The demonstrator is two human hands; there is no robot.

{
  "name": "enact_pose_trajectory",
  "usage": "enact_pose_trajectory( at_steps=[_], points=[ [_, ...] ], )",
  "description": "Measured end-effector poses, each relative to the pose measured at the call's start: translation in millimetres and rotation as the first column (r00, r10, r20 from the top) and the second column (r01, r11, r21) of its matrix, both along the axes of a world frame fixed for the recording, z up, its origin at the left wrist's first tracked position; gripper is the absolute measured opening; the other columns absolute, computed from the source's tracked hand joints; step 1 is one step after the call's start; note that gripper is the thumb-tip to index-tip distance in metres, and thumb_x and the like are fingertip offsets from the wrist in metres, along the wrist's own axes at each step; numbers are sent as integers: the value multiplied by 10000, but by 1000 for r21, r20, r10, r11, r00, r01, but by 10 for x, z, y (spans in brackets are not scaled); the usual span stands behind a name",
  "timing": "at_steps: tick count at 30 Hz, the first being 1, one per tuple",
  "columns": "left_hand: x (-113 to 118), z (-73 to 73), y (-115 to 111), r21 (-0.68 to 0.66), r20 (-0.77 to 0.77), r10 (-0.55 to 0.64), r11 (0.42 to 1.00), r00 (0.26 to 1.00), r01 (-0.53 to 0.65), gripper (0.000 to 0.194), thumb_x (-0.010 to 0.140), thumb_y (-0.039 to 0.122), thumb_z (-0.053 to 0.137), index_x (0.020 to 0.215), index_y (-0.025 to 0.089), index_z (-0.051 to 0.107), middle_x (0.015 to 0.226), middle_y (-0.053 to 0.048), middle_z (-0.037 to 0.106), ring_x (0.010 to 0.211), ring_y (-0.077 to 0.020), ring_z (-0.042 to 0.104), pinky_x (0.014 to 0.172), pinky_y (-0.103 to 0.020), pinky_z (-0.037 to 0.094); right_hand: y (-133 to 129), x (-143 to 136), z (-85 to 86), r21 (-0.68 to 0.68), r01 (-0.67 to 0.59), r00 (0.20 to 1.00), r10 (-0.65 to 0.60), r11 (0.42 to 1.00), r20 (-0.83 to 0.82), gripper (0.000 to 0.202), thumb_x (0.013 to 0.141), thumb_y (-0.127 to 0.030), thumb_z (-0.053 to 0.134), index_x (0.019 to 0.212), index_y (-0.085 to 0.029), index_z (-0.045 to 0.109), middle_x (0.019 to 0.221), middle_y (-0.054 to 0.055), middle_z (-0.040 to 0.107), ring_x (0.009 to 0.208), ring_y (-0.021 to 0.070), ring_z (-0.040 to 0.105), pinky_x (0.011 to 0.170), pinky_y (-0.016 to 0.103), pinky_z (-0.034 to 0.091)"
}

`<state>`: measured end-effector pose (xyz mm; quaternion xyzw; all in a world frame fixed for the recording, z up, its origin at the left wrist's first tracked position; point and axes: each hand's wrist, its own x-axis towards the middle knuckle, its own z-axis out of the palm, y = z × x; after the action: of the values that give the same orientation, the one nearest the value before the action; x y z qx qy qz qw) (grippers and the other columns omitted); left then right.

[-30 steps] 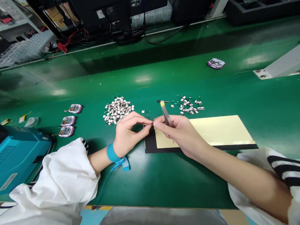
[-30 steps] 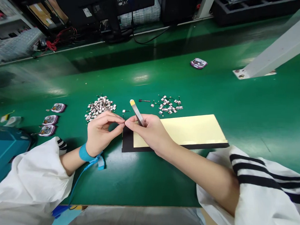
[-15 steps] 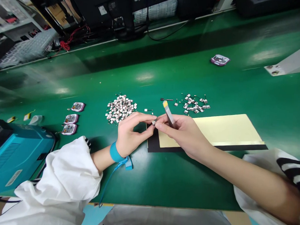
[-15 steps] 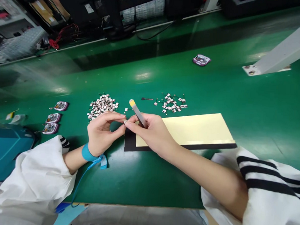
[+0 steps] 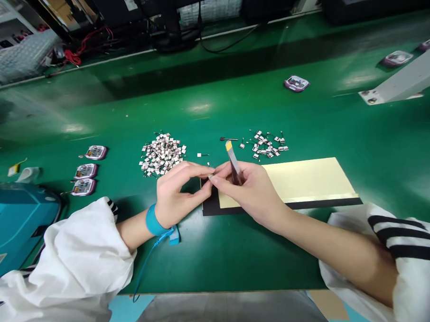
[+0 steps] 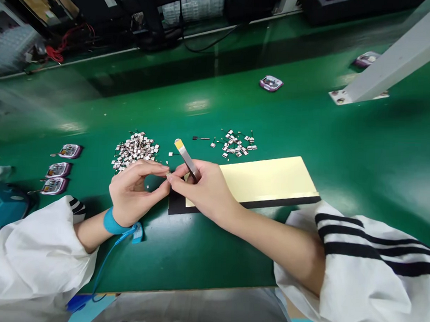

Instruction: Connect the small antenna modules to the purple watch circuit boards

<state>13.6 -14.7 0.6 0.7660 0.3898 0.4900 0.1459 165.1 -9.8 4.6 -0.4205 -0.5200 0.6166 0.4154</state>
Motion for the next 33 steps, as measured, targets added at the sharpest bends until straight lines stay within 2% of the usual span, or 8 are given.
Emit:
enact_pose_trajectory(
  at_steps=[6,14,16,19,21,23,29,33],
  points=[
    [-46,-13,-24,-36,28,-10,999,1000,11,296,651,29,653,901,176,596,762,2,622,698,-100,584,662,-223,494,54,57,18,-106,-16,987,-1,994,-162,207,651,-233,687,581,-143,515,677,1,593,660,106,539,631,217,403],
    [-17,15,-67,-116,-153,-65,992,986,48,333,718,76,615,1023,179,530,865,-8,644,779,-93,619,762,-187,494,75,186,97,166,-150,931,83,975,355,117,691,-247,628,684,-155,556,485,-76,374,431,58,321,407,179,228],
    [-33,77,20,-84,-293,-39,996,955,15,304,753,100,583,1044,162,521,913,-25,644,838,-103,614,809,-197,485,141,263,125,297,-169,834,-24,940,551,74,696,-198,610,656,-154,565,463,-76,362,418,61,327,428,188,237],
    [-104,144,240,-59,-480,12,997,877,-46,198,806,102,494,985,153,561,1015,-46,631,953,-136,590,873,-256,471,296,436,171,408,-220,540,-237,886,807,90,708,-169,603,636,-152,552,502,-49,430,459,88,393,466,211,237],
    [-162,137,390,-74,-587,-7,996,809,-45,202,821,85,443,948,155,585,1047,-48,627,977,-156,588,871,-288,477,386,545,200,415,-226,331,-331,881,884,121,742,-212,596,656,-147,541,616,-6,512,523,119,450,465,224,230],
    [-205,95,496,-78,-662,-43,997,748,-12,213,821,74,427,917,152,600,1021,-52,638,941,-169,605,831,-298,496,423,602,216,442,-212,234,-394,872,889,140,777,-260,581,717,-139,546,746,33,552,581,142,488,458,233,240],
    [-213,67,499,-36,-683,-41,999,730,22,143,815,125,457,844,131,596,820,-57,633,752,-170,598,680,-286,493,211,393,119,413,-459,452,-193,787,871,122,818,-268,567,839,-149,582,806,20,568,706,140,555,578,232,367],
    [-191,114,358,-84,-504,-24,996,863,-22,126,793,123,500,806,152,621,799,-31,604,729,-121,573,656,-225,471,70,201,30,341,-571,423,-89,747,902,228,838,-348,541,968,-167,592,880,28,555,673,138,576,584,241,401]
  ],
)
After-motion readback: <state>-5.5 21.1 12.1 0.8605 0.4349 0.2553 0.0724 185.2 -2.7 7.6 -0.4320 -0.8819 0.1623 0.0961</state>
